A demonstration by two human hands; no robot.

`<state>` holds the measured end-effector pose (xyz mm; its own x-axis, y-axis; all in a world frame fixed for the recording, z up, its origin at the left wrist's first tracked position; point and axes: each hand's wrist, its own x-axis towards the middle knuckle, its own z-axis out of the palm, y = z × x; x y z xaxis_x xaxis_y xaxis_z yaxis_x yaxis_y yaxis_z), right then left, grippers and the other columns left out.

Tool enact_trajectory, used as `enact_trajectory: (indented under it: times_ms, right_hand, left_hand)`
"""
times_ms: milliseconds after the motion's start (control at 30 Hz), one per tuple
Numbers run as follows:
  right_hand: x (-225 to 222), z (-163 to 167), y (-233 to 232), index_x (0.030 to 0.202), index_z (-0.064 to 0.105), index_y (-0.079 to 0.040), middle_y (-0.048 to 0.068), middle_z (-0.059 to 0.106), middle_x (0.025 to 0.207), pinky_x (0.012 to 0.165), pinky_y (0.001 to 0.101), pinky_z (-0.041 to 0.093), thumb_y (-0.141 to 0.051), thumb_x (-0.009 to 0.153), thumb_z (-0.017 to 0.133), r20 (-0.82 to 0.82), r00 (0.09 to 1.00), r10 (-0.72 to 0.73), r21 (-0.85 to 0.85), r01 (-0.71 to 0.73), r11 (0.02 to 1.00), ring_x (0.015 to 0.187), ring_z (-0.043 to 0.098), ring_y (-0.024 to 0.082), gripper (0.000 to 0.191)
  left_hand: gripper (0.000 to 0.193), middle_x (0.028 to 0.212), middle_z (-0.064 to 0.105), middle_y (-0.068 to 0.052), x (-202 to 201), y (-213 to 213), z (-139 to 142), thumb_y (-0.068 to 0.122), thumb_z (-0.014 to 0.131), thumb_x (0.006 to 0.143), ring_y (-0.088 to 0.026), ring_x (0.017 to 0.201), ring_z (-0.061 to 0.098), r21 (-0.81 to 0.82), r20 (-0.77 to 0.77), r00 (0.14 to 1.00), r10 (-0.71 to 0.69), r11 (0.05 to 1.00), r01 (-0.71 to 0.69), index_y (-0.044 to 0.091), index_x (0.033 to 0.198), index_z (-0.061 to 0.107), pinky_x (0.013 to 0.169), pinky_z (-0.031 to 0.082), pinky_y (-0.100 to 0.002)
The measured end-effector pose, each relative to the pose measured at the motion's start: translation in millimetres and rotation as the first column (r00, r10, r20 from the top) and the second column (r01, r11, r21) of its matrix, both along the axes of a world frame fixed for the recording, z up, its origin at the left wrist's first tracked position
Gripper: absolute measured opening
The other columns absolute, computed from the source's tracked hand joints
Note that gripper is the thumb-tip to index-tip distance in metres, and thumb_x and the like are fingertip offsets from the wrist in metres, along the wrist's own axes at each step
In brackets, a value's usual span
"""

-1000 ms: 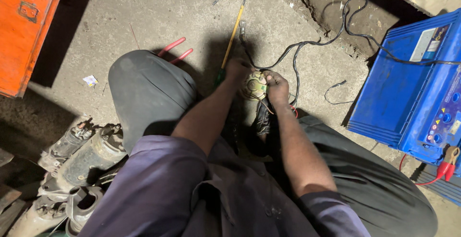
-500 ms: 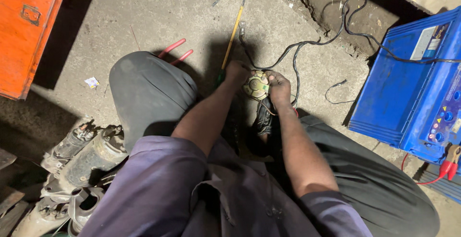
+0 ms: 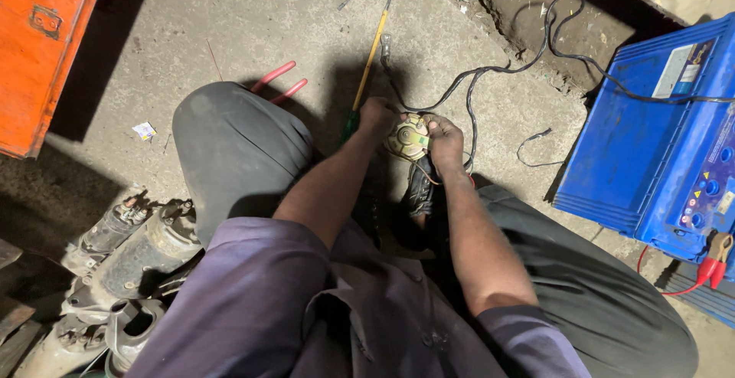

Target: The person retrieves a metal clamp from a toolbox, then sits on the floor to work on a small yellow electrical component. They connect wires to the component and use a screwdriver to tighten screws on its terminals.

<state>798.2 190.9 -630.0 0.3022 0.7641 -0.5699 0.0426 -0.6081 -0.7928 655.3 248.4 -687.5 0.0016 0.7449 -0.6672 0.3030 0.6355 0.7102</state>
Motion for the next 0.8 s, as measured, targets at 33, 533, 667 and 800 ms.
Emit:
enact_trajectory:
  times_ms: [33, 533, 667, 800]
  right_hand:
    - [0.2, 0.2, 0.1, 0.116, 0.073, -0.001, 0.006, 0.075, 0.102, 0.081, 0.0278, 0.056, -0.009, 0.103, 0.059, -0.002, 1.000, -0.006, -0.004, 0.006, 1.000, 0.087, 0.066, 0.013, 0.021]
    - [0.4, -1.5, -0.1, 0.116, 0.074, -0.002, 0.006, 0.077, 0.103, 0.083, 0.0274, 0.057, -0.009, 0.103, 0.059, -0.056, 0.998, -0.023, -0.076, 0.018, 0.997, 0.088, 0.068, 0.013, 0.021]
    - [-1.3, 0.1, -0.7, 0.117, 0.074, -0.003, 0.004, 0.076, 0.103, 0.083, 0.0265, 0.056, -0.010, 0.103, 0.059, -0.014, 0.998, 0.065, 0.000, -0.065, 0.998, 0.088, 0.067, 0.011, 0.022]
    - [-0.9, 0.4, 2.9, 0.116, 0.074, -0.003, 0.005, 0.076, 0.101, 0.081, 0.0271, 0.056, -0.011, 0.103, 0.059, 0.011, 0.998, 0.057, -0.015, -0.057, 0.998, 0.086, 0.066, 0.012, 0.021]
  left_hand:
    - [0.028, 0.076, 0.075, -0.013, 0.7, 0.4, 0.0, 0.008, 0.093, 0.068, -0.016, 0.062, 0.069, -0.007, 0.009, 1.000, 0.017, 1.000, -0.017, -0.002, 0.087, 0.075, 0.054, 0.055, -0.034]
    - [0.021, 0.070, 0.073, -0.010, 4.5, 1.1, -5.1, 0.004, 0.091, 0.069, -0.014, 0.057, 0.066, 0.018, 0.112, 0.990, 0.091, 0.995, -0.094, -0.001, 0.080, 0.074, 0.048, 0.051, -0.033]
    - [0.018, 0.069, 0.074, -0.010, 3.9, 0.2, -6.4, 0.006, 0.091, 0.070, -0.014, 0.059, 0.067, 0.092, 0.057, 0.998, 0.025, 0.995, -0.030, 0.000, 0.079, 0.077, 0.052, 0.053, -0.031]
    - [0.019, 0.066, 0.070, -0.010, 0.7, 3.6, -6.5, 0.006, 0.090, 0.072, -0.016, 0.053, 0.064, 0.019, 0.108, 0.992, 0.066, 0.997, -0.069, -0.001, 0.079, 0.074, 0.045, 0.049, -0.033]
